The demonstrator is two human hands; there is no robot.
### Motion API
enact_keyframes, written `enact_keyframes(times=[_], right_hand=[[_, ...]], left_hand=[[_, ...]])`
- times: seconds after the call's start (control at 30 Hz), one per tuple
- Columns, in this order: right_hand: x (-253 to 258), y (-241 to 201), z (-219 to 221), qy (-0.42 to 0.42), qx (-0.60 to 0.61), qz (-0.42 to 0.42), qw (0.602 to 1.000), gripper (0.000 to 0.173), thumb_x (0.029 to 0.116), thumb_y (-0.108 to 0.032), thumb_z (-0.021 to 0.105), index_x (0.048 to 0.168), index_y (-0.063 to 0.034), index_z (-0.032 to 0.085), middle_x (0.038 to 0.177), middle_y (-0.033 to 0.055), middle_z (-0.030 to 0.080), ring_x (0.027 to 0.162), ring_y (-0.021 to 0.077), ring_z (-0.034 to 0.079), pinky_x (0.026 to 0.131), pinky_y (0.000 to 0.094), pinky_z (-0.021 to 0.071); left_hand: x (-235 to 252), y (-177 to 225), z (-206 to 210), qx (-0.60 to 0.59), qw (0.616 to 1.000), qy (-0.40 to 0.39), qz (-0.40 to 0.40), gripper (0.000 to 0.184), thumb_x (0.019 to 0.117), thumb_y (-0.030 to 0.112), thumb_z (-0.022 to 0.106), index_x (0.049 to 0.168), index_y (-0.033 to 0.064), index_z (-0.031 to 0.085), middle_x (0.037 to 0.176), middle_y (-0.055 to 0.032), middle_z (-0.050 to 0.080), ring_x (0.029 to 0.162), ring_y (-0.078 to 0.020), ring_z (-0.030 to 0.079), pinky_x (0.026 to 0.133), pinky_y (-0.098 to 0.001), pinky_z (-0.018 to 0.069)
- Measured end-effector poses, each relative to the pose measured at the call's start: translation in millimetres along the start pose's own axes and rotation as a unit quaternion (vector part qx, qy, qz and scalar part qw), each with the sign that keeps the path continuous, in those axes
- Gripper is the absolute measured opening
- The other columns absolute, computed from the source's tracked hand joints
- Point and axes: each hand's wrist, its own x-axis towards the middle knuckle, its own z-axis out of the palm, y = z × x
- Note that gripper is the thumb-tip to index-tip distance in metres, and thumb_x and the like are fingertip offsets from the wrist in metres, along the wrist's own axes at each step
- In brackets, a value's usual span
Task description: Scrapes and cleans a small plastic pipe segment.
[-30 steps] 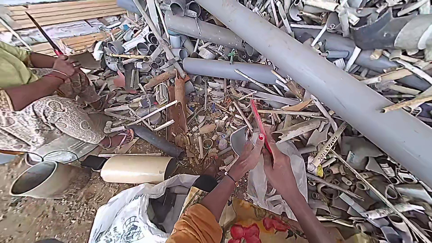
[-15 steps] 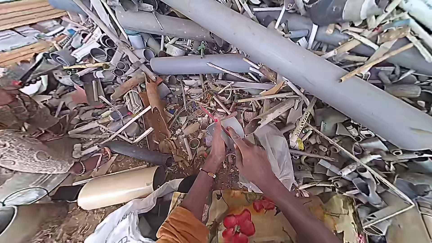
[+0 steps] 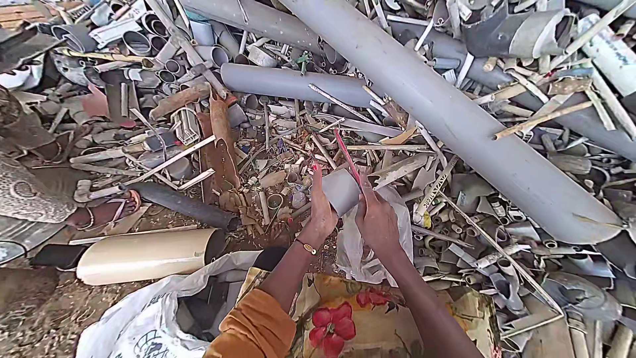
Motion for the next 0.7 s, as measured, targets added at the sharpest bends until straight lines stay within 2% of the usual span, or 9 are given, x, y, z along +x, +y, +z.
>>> enact_keyframes(times=[0.07, 0.1, 0.23, 0.33, 0.4, 0.5, 0.63, 0.67, 0.7], right_hand=[[-6, -2, 5, 0.023, -0.014, -0.021, 0.999, 0.052, 0.1007, -0.007, 0.049, 0.152, -0.0100, 0.051, 0.106, 0.0244, 0.070, 0.073, 0.0388, 0.070, 0.062, 0.0504, 0.0554], [-9, -5, 6, 0.028, -0.017, -0.031, 0.999, 0.052, 0.0999, -0.006, 0.051, 0.152, -0.0104, 0.052, 0.105, 0.0241, 0.070, 0.070, 0.0381, 0.070, 0.060, 0.0494, 0.0553], [-12, -3, 7, 0.037, 0.017, -0.058, 0.997, 0.051, 0.1003, -0.008, 0.050, 0.152, -0.0077, 0.051, 0.095, 0.0220, 0.070, 0.064, 0.0364, 0.068, 0.056, 0.0496, 0.0543], [-16, -3, 19, 0.039, 0.059, -0.064, 0.995, 0.049, 0.1021, -0.009, 0.049, 0.150, -0.0046, 0.052, 0.094, 0.0220, 0.072, 0.064, 0.0366, 0.068, 0.057, 0.0508, 0.0552], [-24, -8, 30, 0.022, 0.058, -0.102, 0.993, 0.051, 0.0998, -0.008, 0.051, 0.151, -0.0070, 0.052, 0.086, 0.0189, 0.070, 0.058, 0.0332, 0.066, 0.051, 0.0474, 0.0543], [-19, -16, 29, -0.014, 0.063, -0.103, 0.993, 0.053, 0.1011, -0.010, 0.050, 0.154, -0.0122, 0.050, 0.086, 0.0179, 0.071, 0.064, 0.0350, 0.068, 0.057, 0.0488, 0.0554], [-4, -8, 27, 0.009, 0.070, -0.043, 0.997, 0.048, 0.1042, -0.010, 0.046, 0.152, -0.0091, 0.052, 0.096, 0.0226, 0.073, 0.074, 0.0404, 0.071, 0.064, 0.0544, 0.0559], [-7, -11, 27, 0.002, 0.063, -0.060, 0.996, 0.049, 0.1033, -0.010, 0.048, 0.152, -0.0097, 0.052, 0.096, 0.0221, 0.073, 0.073, 0.0396, 0.071, 0.063, 0.0535, 0.0563], [-11, -15, 27, -0.007, 0.056, -0.086, 0.995, 0.051, 0.1016, -0.009, 0.050, 0.152, -0.0115, 0.052, 0.092, 0.0203, 0.072, 0.069, 0.0371, 0.070, 0.060, 0.0510, 0.0560]], left_hand=[[1, 1, -5, -0.009, 1.000, 0.007, -0.008, 0.067, 0.1048, 0.064, 0.022, 0.140, 0.0147, 0.052, 0.126, -0.0134, 0.064, 0.115, -0.0266, 0.063, 0.095, -0.0512, 0.0528], [1, 4, -8, -0.014, 1.000, 0.011, -0.010, 0.067, 0.1051, 0.063, 0.021, 0.137, 0.0137, 0.054, 0.121, -0.0139, 0.065, 0.111, -0.0271, 0.064, 0.091, -0.0512, 0.0539], [0, 15, -13, -0.037, 0.999, 0.008, 0.002, 0.068, 0.1070, 0.059, 0.019, 0.128, 0.0078, 0.058, 0.106, -0.0155, 0.069, 0.097, -0.0274, 0.068, 0.082, -0.0487, 0.0577], [6, 23, -11, -0.061, 0.998, 0.013, -0.006, 0.067, 0.1066, 0.060, 0.020, 0.132, 0.0078, 0.054, 0.109, -0.0150, 0.067, 0.098, -0.0261, 0.068, 0.083, -0.0476, 0.0573], [9, 23, -13, -0.081, 0.997, 0.015, -0.003, 0.067, 0.1068, 0.059, 0.020, 0.128, 0.0061, 0.055, 0.103, -0.0152, 0.069, 0.092, -0.0253, 0.069, 0.078, -0.0438, 0.0586], [14, 26, -14, -0.101, 0.995, 0.019, -0.011, 0.069, 0.1065, 0.060, 0.018, 0.124, 0.0053, 0.056, 0.099, -0.0159, 0.068, 0.089, -0.0258, 0.069, 0.075, -0.0433, 0.0581], [11, 25, -14, -0.052, 0.998, 0.041, -0.014, 0.068, 0.1055, 0.062, 0.022, 0.134, 0.0085, 0.053, 0.112, -0.0153, 0.065, 0.101, -0.0264, 0.066, 0.085, -0.0493, 0.0552], [11, 25, -15, -0.056, 0.998, 0.033, -0.009, 0.068, 0.1063, 0.060, 0.020, 0.133, 0.0082, 0.054, 0.110, -0.0149, 0.066, 0.099, -0.0257, 0.066, 0.084, -0.0475, 0.0559], [13, 24, -15, -0.066, 0.997, 0.028, 0.004, 0.067, 0.1071, 0.058, 0.018, 0.127, 0.0067, 0.056, 0.103, -0.0141, 0.068, 0.092, -0.0244, 0.068, 0.078, -0.0440, 0.0579]])
